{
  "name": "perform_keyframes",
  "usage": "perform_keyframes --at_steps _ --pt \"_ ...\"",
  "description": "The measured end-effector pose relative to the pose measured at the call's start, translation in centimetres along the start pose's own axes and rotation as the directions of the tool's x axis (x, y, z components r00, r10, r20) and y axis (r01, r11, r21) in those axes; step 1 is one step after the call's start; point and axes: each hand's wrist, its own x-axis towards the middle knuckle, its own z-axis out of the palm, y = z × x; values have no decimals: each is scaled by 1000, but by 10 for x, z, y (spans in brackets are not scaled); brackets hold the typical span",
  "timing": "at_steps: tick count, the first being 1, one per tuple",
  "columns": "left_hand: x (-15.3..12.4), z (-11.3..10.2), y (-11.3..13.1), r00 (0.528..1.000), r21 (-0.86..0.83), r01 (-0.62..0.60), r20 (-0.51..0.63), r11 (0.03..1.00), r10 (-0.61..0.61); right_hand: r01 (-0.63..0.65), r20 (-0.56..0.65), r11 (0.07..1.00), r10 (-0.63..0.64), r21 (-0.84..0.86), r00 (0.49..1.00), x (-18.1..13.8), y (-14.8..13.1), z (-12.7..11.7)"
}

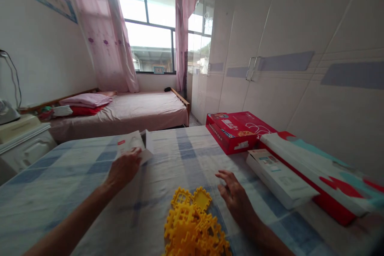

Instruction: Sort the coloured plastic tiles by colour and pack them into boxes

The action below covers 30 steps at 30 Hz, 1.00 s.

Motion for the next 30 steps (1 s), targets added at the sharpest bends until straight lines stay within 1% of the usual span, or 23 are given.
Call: perform_keyframes --at_steps 1,3,6,8,10,12,14,16,18,20,22,24,27,30 --pt "-5 -5 26 999 -63 -18 35 998 20 -1 -7 1000 1 9 1000 1 -2 -2" --pt "-17 -14 77 994 -188 -97 41 977 106 0 -17 1000 1 24 1000 2 -8 -8" --pt "-34 -23 140 965 -318 -238 29 918 260 -20 22 998 19 61 1000 6 -16 -18" --pt "-43 -26 170 930 -357 -336 24 872 367 -42 71 997 37 62 997 9 -18 -24" --pt "-48 -27 187 897 -376 -407 7 833 442 -63 97 998 61 18 993 13 -17 -28" --pt "-51 -26 192 889 -403 -427 -22 810 457 -96 95 994 100 -44 990 18 -13 -30" --pt "-50 -24 188 905 -436 -399 -46 807 422 -131 89 988 138 -82 986 25 -7 -29" --pt "-47 -21 179 930 -450 -345 -47 824 364 -165 95 982 174 -96 980 34 -3 -26" --pt "-45 -16 171 955 -446 -274 -26 852 294 -197 95 974 207 -111 974 43 1 -19" --pt "-43 -12 165 973 -448 -195 22 873 229 -227 94 964 241 -142 966 52 2 -11" --pt "-41 -9 164 980 -456 -129 80 880 185 -248 91 951 268 -186 959 59 3 -4" --pt "-38 -6 166 980 -460 -91 118 883 162 -256 89 938 283 -233 955 65 4 0" --pt "-31 -4 165 984 -461 -48 133 886 122 -243 82 924 278 -297 957 73 4 1" --pt "-22 -3 154 991 -483 19 122 875 46 -219 89 910 266 -353 960 86 6 -3"
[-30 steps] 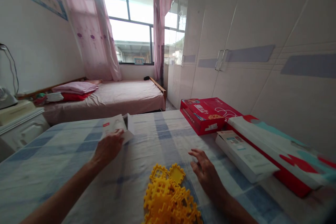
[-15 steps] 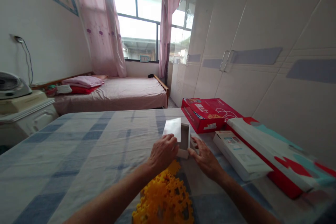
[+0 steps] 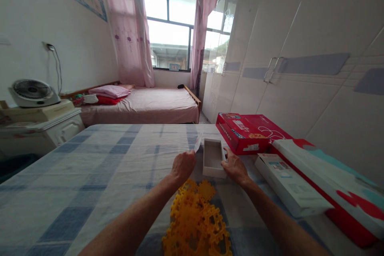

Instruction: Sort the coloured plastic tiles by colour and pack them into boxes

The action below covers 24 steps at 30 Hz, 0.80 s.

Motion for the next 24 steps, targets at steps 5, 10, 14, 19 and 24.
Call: perform_keyframes --at_steps 5,10,14,19,24 --pt "8 -22 -45 982 -149 146 -98 978 -161 45 27 999 -44 -23 999 24 10 -6" --pt "-4 -42 -94 958 -217 266 -52 939 -283 84 -54 995 -87 -45 995 12 3 -9" --pt "-22 -45 -92 968 -171 240 -36 956 -249 393 -50 918 -391 45 919 -39 -26 -22" --pt "-35 -25 -44 999 -269 -33 -19 963 29 566 441 761 -646 316 623 -109 -54 -27" --pt "-37 3 -21 983 -389 -182 -57 903 174 657 432 709 -692 255 579 -129 -53 -5"
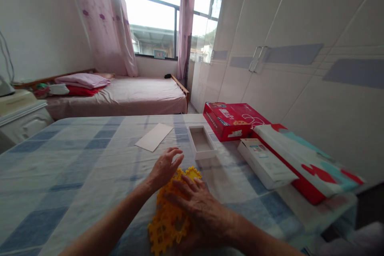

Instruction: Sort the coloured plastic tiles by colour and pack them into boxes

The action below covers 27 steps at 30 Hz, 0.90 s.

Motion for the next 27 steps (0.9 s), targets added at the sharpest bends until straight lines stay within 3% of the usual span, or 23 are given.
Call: perform_keyframes --at_steps 8,14,21,27 --pt "-7 5 -22 991 -324 100 -51 941 -122 -3 -217 975 -46 -223 975 20 19 10" --pt "-6 6 -22 972 -521 176 -42 835 -231 18 -218 943 -96 -332 971 34 34 6" --pt "-7 2 -13 929 -641 243 -62 728 -364 49 -280 997 -66 -67 958 36 48 0" --pt "-8 0 -7 929 -642 239 -68 728 -365 113 -473 984 -37 134 881 33 56 -3"
